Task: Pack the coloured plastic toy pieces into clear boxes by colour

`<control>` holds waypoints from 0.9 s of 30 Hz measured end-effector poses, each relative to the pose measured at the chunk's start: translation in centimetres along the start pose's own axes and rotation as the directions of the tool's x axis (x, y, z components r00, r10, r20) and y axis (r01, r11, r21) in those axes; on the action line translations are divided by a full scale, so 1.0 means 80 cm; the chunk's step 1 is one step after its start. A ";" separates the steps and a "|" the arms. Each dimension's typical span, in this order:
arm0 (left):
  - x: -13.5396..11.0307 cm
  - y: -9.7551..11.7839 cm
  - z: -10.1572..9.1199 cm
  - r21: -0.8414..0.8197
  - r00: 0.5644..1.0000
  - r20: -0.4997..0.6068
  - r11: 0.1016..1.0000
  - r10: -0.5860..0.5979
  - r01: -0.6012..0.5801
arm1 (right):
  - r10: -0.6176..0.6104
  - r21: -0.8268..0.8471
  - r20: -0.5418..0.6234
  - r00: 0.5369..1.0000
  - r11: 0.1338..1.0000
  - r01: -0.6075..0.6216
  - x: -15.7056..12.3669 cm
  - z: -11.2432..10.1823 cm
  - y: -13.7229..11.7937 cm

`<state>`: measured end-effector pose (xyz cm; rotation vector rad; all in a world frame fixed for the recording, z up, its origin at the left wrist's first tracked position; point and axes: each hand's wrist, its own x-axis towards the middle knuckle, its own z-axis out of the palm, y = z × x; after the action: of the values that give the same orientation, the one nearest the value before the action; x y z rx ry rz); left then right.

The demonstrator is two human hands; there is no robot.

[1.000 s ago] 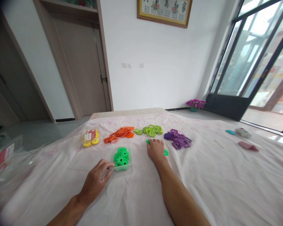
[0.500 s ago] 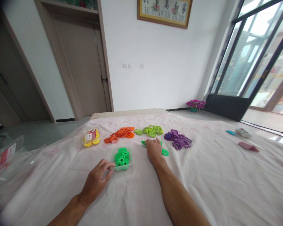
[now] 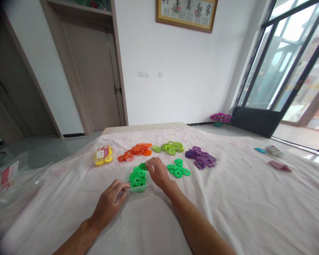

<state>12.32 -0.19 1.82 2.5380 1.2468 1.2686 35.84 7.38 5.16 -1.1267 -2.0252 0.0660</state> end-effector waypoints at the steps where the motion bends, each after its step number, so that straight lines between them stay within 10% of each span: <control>1: 0.000 0.001 0.000 -0.001 1.000 -0.004 1.000 0.001 -0.001 | -0.008 0.003 0.020 1.000 1.000 0.008 0.000 0.000 -0.004; 12: 0.000 -0.001 -0.001 0.006 0.999 -0.029 1.000 0.016 -0.016 | 0.202 -0.191 0.041 0.979 0.963 -0.191 -0.010 0.000 0.032; 19: 0.000 -0.001 0.000 0.003 1.000 -0.021 1.000 0.012 -0.012 | 0.491 -0.523 0.073 0.868 0.760 -0.386 -0.003 -0.041 0.053; 27: 0.000 0.000 0.000 0.010 1.000 -0.003 1.000 0.009 -0.009 | 0.581 -0.668 0.202 0.788 0.671 -0.323 -0.008 -0.056 0.073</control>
<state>12.31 -0.18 1.80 2.5524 1.2468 1.2718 43.00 9.00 5.48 -2.2025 -2.1071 -0.1169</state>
